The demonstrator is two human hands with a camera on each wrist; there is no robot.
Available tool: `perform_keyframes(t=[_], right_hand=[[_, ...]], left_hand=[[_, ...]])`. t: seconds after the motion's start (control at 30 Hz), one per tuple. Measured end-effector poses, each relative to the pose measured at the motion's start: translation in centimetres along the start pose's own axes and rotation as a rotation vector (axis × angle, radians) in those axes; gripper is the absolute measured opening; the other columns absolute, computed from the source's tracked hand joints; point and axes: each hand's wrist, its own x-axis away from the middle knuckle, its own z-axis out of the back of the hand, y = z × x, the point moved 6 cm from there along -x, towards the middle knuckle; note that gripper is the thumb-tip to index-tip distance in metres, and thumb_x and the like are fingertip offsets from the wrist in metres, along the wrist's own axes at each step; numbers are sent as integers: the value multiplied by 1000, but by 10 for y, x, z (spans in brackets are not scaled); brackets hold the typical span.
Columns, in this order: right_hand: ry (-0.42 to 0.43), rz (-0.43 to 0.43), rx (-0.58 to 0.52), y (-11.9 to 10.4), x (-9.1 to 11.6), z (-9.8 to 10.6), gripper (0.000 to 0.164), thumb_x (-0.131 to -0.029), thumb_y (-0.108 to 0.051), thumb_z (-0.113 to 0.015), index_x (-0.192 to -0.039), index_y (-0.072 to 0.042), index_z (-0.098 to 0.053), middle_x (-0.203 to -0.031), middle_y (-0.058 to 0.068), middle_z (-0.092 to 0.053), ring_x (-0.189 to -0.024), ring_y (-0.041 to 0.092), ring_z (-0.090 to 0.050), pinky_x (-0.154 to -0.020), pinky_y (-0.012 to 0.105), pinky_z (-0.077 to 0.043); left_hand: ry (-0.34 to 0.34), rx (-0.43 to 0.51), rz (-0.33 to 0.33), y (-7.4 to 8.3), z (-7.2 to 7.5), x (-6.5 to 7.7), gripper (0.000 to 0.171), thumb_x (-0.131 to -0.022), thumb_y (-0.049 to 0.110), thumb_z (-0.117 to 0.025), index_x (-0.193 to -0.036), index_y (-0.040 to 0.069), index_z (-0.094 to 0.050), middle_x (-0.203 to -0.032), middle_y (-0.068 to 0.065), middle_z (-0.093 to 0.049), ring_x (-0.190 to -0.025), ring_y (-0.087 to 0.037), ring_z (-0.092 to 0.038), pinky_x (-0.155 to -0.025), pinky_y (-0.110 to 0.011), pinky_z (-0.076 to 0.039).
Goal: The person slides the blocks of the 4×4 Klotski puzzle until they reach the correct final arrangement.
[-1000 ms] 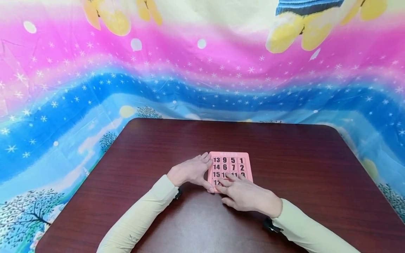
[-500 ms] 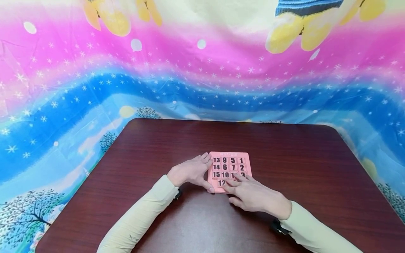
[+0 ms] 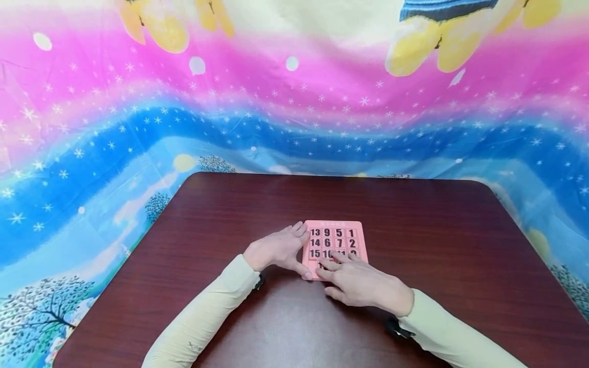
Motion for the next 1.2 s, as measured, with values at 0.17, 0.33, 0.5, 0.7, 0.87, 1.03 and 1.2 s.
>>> perform_keyframes(t=[0.17, 0.33, 0.5, 0.7, 0.87, 1.03, 1.2], right_hand=[[7, 1, 15, 3, 4, -2, 46, -96, -33, -60, -138, -16, -58, -143, 10, -57, -135, 41, -47, -110, 59, -40], [-7, -23, -12, 10, 10, -2, 44, -96, -32, -59, -137, -16, -59, -143, 12, -56, -134, 43, -47, -109, 61, -40], [-16, -36, -32, 12, 12, 0, 43, -96, -33, -59, -137, -18, -59, -143, 12, -56, -135, 44, -46, -107, 64, -40], [36, 31, 7, 9, 4, 4, 44, -96, -31, -60, -135, -10, -61, -141, 14, -58, -133, 40, -49, -110, 58, -41], [51, 20, -3, 14, -8, 7, 47, -96, -31, -60, -136, -5, -59, -141, 15, -57, -134, 40, -49, -110, 57, -41], [23, -7, -39, 20, -19, 3, 49, -96, -31, -59, -138, -4, -56, -143, 15, -55, -134, 42, -47, -109, 59, -42], [7, -17, -63, 23, -26, 1, 48, -96, -29, -60, -138, -5, -56, -143, 15, -55, -135, 44, -46, -108, 60, -42]], left_hand=[[-1, -23, 3, 1, 0, 0, 118, -70, 79, -66, -155, 6, -28, -164, -13, -20, -154, -26, -15, -126, -33, -19], [-10, -32, 6, 1, 2, 0, 117, -71, 78, -66, -155, 6, -28, -164, -13, -20, -154, -26, -15, -126, -34, -19], [-11, -30, 5, 1, 2, 1, 117, -71, 78, -66, -155, 6, -27, -164, -13, -20, -154, -26, -15, -126, -34, -19], [-10, -23, 9, 1, 2, 1, 116, -71, 78, -66, -155, 7, -28, -164, -12, -20, -154, -25, -15, -126, -34, -19], [-15, -27, 14, 0, 2, 1, 116, -72, 78, -65, -155, 7, -27, -164, -12, -19, -154, -25, -14, -126, -34, -19], [-11, -27, -1, 1, 1, 0, 116, -72, 78, -65, -155, 6, -28, -164, -13, -20, -153, -26, -15, -126, -34, -19], [-6, -29, 0, 1, 0, 0, 116, -71, 78, -66, -155, 6, -28, -164, -14, -20, -153, -26, -16, -126, -34, -19]])
